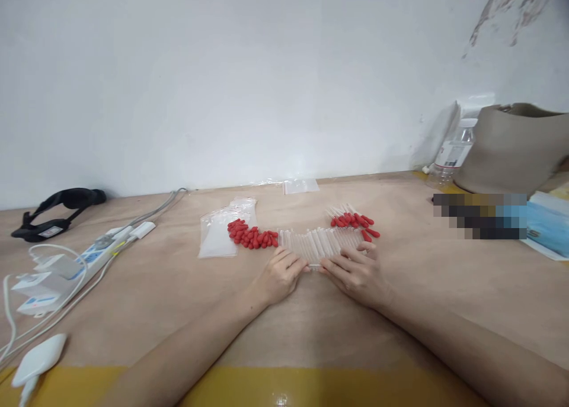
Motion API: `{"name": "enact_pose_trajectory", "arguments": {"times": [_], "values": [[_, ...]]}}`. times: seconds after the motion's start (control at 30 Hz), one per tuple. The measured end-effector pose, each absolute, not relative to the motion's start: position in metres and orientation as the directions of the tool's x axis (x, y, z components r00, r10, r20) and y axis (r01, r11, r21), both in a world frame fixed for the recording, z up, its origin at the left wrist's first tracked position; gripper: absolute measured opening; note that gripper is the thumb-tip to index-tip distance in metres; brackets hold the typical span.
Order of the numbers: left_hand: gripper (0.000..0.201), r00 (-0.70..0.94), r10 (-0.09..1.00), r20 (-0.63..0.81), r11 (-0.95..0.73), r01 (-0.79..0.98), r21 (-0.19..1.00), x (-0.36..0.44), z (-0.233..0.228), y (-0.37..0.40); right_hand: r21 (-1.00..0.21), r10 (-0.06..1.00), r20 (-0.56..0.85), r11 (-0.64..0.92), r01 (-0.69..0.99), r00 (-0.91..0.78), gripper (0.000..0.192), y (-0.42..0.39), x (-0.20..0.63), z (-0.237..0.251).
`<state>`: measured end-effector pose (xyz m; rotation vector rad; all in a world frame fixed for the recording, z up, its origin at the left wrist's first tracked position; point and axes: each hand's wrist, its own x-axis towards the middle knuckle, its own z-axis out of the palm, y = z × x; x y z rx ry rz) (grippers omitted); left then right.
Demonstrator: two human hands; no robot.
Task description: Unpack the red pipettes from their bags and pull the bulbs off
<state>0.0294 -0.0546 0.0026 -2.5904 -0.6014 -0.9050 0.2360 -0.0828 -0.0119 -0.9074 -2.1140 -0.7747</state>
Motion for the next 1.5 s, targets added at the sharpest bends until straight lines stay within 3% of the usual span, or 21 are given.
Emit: {"name": "enact_pose_trajectory", "arguments": {"times": [0.23, 0.33, 0.4, 0.47, 0.57, 0.7, 0.87, 1.1, 1.33, 1.5], "values": [[0.021, 0.691, 0.298, 0.658, -0.832, 0.526, -0.177, 0.03, 0.004, -0.056, 0.324, 0.277, 0.798, 0.552, 0.768, -0.535, 0.012, -0.088, 0.24, -0.005], [0.02, 0.641, 0.34, 0.689, -0.807, 0.574, -0.136, 0.023, 0.004, -0.051, 0.305, 0.297, 0.804, 0.537, 0.786, -0.515, 0.01, -0.086, 0.25, 0.001], [0.019, 0.563, 0.411, 0.717, -0.786, 0.617, -0.033, 0.016, 0.005, -0.045, 0.184, 0.374, 0.834, 0.504, 0.844, -0.406, 0.008, -0.078, 0.264, 0.005], [0.019, 0.485, 0.494, 0.722, -0.752, 0.656, 0.074, 0.009, 0.007, -0.039, -0.056, 0.513, 0.832, 0.459, 0.887, -0.213, 0.011, -0.066, 0.283, 0.007], [0.024, 0.45, 0.566, 0.691, -0.712, 0.69, 0.135, 0.003, 0.007, -0.03, -0.432, 0.769, 0.637, 0.306, 0.849, 0.047, 0.021, -0.046, 0.317, 0.005], [0.028, 0.443, 0.533, 0.721, -0.698, 0.712, 0.079, 0.003, -0.001, -0.022, -0.565, 0.903, 0.376, 0.046, 0.824, 0.208, 0.027, -0.028, 0.35, -0.002], [0.021, 0.442, 0.482, 0.756, -0.678, 0.735, 0.003, 0.005, -0.004, -0.018, -0.732, 0.952, 0.157, -0.068, 0.678, 0.265, 0.027, -0.029, 0.356, -0.002], [0.017, 0.511, 0.476, 0.715, -0.732, 0.682, 0.0, 0.011, -0.004, -0.021, -0.598, 0.944, 0.277, 0.022, 0.801, 0.181, 0.028, -0.024, 0.353, -0.015], [0.011, 0.489, 0.53, 0.693, -0.762, 0.633, 0.136, 0.019, -0.003, -0.03, -0.71, 0.94, 0.221, -0.028, 0.704, 0.26, 0.028, -0.02, 0.339, -0.022], [0.015, 0.489, 0.566, 0.664, -0.761, 0.62, 0.191, 0.019, -0.005, -0.032, -0.742, 0.938, 0.243, 0.017, 0.67, 0.246, 0.034, -0.022, 0.332, -0.019]]}}
